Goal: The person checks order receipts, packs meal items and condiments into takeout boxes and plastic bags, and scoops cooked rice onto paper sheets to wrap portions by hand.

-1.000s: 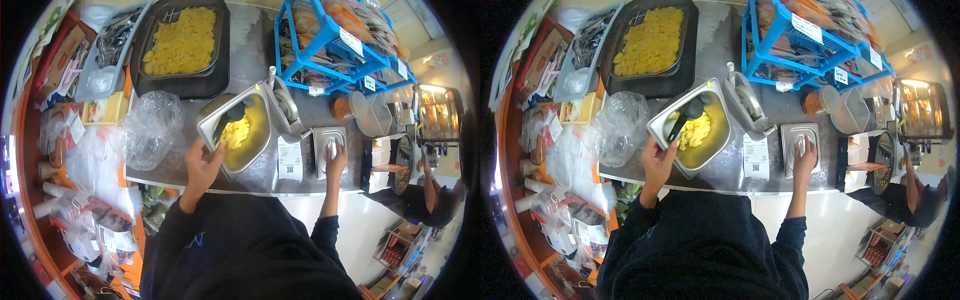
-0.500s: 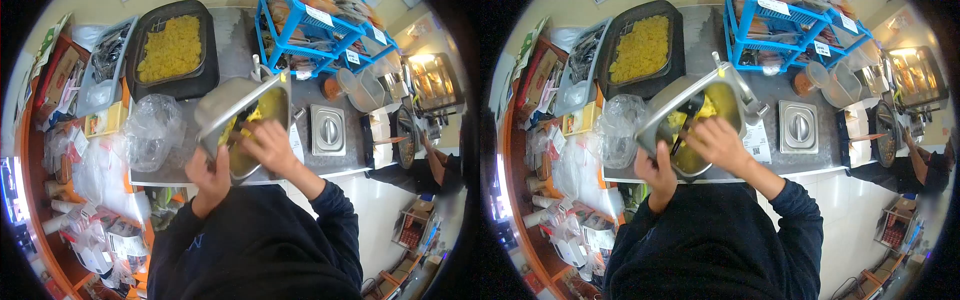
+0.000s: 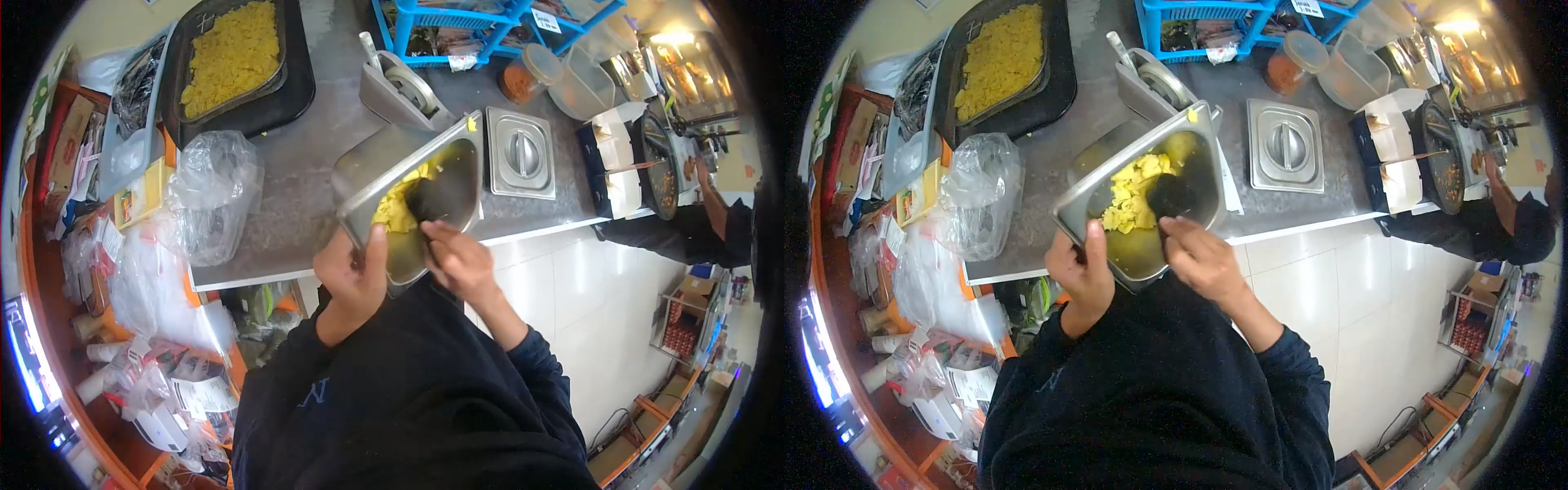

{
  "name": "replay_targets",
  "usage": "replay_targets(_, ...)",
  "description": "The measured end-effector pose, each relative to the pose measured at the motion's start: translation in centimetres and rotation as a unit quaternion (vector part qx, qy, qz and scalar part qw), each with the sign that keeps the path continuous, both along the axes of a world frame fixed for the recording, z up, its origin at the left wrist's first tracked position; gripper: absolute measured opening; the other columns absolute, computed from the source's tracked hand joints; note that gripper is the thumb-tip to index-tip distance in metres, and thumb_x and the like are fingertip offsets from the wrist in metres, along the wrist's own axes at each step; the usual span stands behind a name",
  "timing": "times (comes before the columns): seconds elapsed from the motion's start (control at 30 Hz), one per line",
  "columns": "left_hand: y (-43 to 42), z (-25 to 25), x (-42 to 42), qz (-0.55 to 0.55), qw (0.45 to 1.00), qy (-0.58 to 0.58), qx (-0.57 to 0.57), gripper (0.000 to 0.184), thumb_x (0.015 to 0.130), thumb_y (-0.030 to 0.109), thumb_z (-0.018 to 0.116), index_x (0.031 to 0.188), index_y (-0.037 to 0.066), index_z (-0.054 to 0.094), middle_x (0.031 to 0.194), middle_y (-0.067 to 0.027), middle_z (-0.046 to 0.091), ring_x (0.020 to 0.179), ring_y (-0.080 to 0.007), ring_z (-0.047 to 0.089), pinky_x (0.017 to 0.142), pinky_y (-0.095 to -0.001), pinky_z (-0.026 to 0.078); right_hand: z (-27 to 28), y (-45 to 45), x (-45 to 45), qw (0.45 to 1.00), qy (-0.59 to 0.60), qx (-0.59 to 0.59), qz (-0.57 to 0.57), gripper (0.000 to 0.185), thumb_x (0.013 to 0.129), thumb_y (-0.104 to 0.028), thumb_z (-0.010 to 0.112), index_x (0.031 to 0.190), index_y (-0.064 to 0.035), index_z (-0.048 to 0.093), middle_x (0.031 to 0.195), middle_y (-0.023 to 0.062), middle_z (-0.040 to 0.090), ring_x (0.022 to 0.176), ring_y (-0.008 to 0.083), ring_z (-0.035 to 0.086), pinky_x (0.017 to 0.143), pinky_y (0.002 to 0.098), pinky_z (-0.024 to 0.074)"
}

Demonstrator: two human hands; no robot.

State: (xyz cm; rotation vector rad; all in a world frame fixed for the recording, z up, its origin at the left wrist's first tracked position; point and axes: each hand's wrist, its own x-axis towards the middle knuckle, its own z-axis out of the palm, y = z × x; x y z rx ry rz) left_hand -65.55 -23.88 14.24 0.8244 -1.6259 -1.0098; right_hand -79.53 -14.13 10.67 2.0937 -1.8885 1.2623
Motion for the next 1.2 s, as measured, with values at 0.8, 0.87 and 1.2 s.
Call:
replay_targets(0.8, 15.8, -1.3, -12.8, 0.049, 0.981, 0.025, 0.188, 0.024, 0.094, 0.011, 0.048, 0.110, -0.005, 0.055, 0.089, -0.0005, 0.058, 0.075, -0.0025, 0.049, 0.065, -0.0168, 0.039, 0.2, 13.8, -13.1, 0.693, -0.706, 0.126, -0.074, 0.016, 0.084, 0.005, 0.054, 0.091, -0.0013, 0.041, 0.085, 0.0091, 0.058, 0.075, 0.0126, 0.061, 0.067, 0.0285, 0.0557)
replay_targets(0.87, 16.2, -1.2, -14.3, 0.012, 0.973, 0.042, 0.226, 0.024, 0.094, 0.012, 0.049, 0.109, -0.006, 0.055, 0.089, -0.0010, 0.058, 0.075, -0.0036, 0.050, 0.067, -0.0177, 0.040, -0.1, 14.7, -14.6, 0.668, -0.733, 0.093, -0.093, 0.017, 0.084, 0.005, 0.054, 0.092, -0.0022, 0.041, 0.080, 0.0085, 0.059, 0.071, 0.0171, 0.064, 0.065, 0.0289, 0.0559)
replay_targets(1.2, 16.9, -1.8, -18.5, -0.048, 0.965, 0.019, 0.257, 0.023, 0.092, 0.011, 0.052, 0.108, -0.004, 0.057, 0.087, 0.0013, 0.056, 0.074, -0.0023, 0.046, 0.065, -0.0175, 0.037, 0.1, 19.5, -22.3, 0.585, -0.801, -0.005, -0.124, 0.016, 0.086, -0.003, 0.052, 0.100, -0.0059, 0.044, 0.083, 0.0080, 0.062, 0.068, 0.0194, 0.067, 0.068, 0.0339, 0.0564)
